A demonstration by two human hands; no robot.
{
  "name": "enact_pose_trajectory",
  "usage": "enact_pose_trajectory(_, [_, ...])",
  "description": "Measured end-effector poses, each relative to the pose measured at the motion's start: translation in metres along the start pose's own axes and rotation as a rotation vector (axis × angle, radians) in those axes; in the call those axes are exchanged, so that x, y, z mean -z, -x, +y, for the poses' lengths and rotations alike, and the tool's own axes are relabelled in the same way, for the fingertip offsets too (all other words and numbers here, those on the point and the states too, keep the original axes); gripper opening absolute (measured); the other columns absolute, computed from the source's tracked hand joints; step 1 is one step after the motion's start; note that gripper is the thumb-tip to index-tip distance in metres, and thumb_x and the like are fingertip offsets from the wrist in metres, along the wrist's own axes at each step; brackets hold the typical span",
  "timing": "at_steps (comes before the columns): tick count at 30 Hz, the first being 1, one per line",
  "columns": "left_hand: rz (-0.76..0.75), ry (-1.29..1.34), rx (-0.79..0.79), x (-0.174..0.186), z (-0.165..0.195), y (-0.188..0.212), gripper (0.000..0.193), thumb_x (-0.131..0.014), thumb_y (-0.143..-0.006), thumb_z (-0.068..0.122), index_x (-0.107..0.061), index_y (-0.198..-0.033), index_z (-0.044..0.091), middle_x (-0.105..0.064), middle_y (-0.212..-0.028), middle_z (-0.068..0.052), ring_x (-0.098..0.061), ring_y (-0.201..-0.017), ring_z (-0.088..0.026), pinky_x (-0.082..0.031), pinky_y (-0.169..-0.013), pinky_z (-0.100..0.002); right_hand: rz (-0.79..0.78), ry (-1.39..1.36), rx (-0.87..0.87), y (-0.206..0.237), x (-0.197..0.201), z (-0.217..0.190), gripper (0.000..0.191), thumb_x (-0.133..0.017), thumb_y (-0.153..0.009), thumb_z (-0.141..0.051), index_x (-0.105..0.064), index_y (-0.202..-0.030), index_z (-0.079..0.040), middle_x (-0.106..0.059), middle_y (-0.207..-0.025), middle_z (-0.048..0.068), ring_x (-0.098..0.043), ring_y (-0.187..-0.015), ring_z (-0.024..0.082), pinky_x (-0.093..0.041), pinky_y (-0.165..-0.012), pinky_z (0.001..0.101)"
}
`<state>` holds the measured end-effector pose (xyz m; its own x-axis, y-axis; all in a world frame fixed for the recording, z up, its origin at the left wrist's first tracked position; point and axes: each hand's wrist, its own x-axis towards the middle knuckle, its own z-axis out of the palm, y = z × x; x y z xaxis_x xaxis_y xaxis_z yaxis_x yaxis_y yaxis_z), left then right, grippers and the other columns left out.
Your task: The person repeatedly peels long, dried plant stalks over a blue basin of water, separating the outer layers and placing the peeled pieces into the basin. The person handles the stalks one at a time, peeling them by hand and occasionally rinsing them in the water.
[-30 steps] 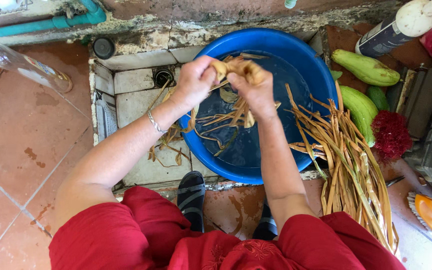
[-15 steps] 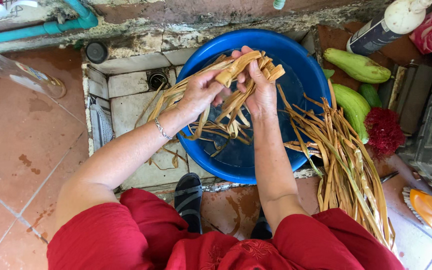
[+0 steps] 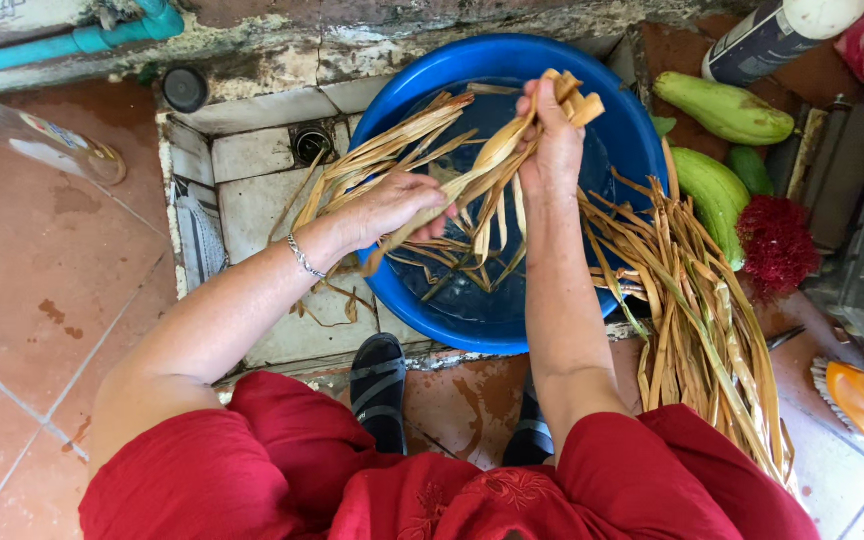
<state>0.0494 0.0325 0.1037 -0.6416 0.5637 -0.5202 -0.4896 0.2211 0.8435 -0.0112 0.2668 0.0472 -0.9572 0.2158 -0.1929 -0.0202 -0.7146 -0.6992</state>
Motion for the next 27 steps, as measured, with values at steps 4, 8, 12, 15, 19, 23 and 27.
enact_pose_trajectory(4, [0.059,-0.079,-0.037,0.011,0.008,-0.005,0.029,-0.051,-0.103,0.026,-0.071,-0.106,0.005,-0.066,-0.073,-0.003,-0.061,-0.060,-0.009,-0.051,-0.051,-0.025,-0.017,0.113,-0.003,0.010,-0.016,-0.018,0.021,-0.067,-0.099,-0.021,-0.072,-0.110,-0.004,-0.078,-0.086,0.006,-0.054,-0.056,0.006,-0.041,-0.048,0.0219])
enact_pose_trajectory(8, [0.337,-0.608,-0.209,0.024,0.018,-0.010,0.026,-0.057,-0.104,0.026,-0.074,-0.111,0.008,-0.068,-0.077,-0.011,-0.061,-0.060,-0.019,-0.050,-0.057,-0.036,0.128,0.437,0.372,0.025,-0.029,-0.032,0.019,-0.068,-0.100,-0.016,-0.071,-0.114,-0.004,-0.071,-0.092,0.007,-0.058,-0.069,0.009,-0.045,-0.056,0.0227])
enact_pose_trajectory(12, [0.371,-0.839,-0.396,0.028,0.027,-0.014,0.019,-0.064,-0.105,0.023,-0.073,-0.109,0.007,-0.072,-0.087,-0.014,-0.067,-0.071,-0.025,-0.054,-0.068,-0.043,-0.474,0.352,0.451,0.049,-0.045,-0.020,0.029,-0.067,-0.098,-0.004,-0.065,-0.127,-0.006,-0.068,-0.127,0.007,-0.067,-0.116,0.013,-0.057,-0.096,0.0284])
enact_pose_trajectory(15, [0.297,-0.805,-0.517,0.030,0.036,-0.010,0.035,-0.061,-0.089,0.003,-0.063,-0.124,0.004,-0.073,-0.094,-0.014,-0.071,-0.072,-0.025,-0.056,-0.068,-0.041,-0.660,1.329,1.080,0.058,-0.050,-0.012,0.044,-0.078,-0.082,-0.002,-0.066,-0.125,-0.002,-0.074,-0.108,0.009,-0.067,-0.104,0.016,-0.042,-0.098,0.0566])
enact_pose_trajectory(19, [0.292,-0.751,-0.526,0.038,0.051,0.010,0.048,-0.070,-0.085,0.003,-0.050,-0.129,0.003,-0.073,-0.096,-0.014,-0.072,-0.083,-0.023,-0.058,-0.075,-0.040,-0.610,0.928,0.037,0.054,-0.041,-0.015,0.021,-0.070,-0.099,-0.007,-0.071,-0.120,-0.005,-0.074,-0.096,0.001,-0.068,-0.087,0.007,-0.056,-0.077,0.0224])
enact_pose_trajectory(23, [0.324,-0.777,-0.428,0.043,0.063,0.033,0.040,-0.076,-0.088,0.007,-0.055,-0.122,0.006,-0.073,-0.095,-0.012,-0.075,-0.085,-0.024,-0.059,-0.078,-0.037,-0.517,0.913,0.050,0.048,-0.027,-0.024,0.014,-0.075,-0.097,-0.008,-0.075,-0.110,-0.004,-0.071,-0.091,-0.001,-0.062,-0.081,0.004,-0.051,-0.070,0.0209])
enact_pose_trajectory(27, [0.470,-1.055,-0.930,0.044,0.068,0.039,0.024,-0.071,-0.097,0.003,-0.058,-0.117,0.005,-0.068,-0.102,-0.013,-0.071,-0.093,-0.027,-0.062,-0.081,-0.035,-0.505,0.979,-0.051,0.048,-0.025,-0.023,0.020,-0.072,-0.094,-0.009,-0.076,-0.113,-0.006,-0.068,-0.081,-0.003,-0.058,-0.072,0.003,-0.048,-0.064,0.0199])
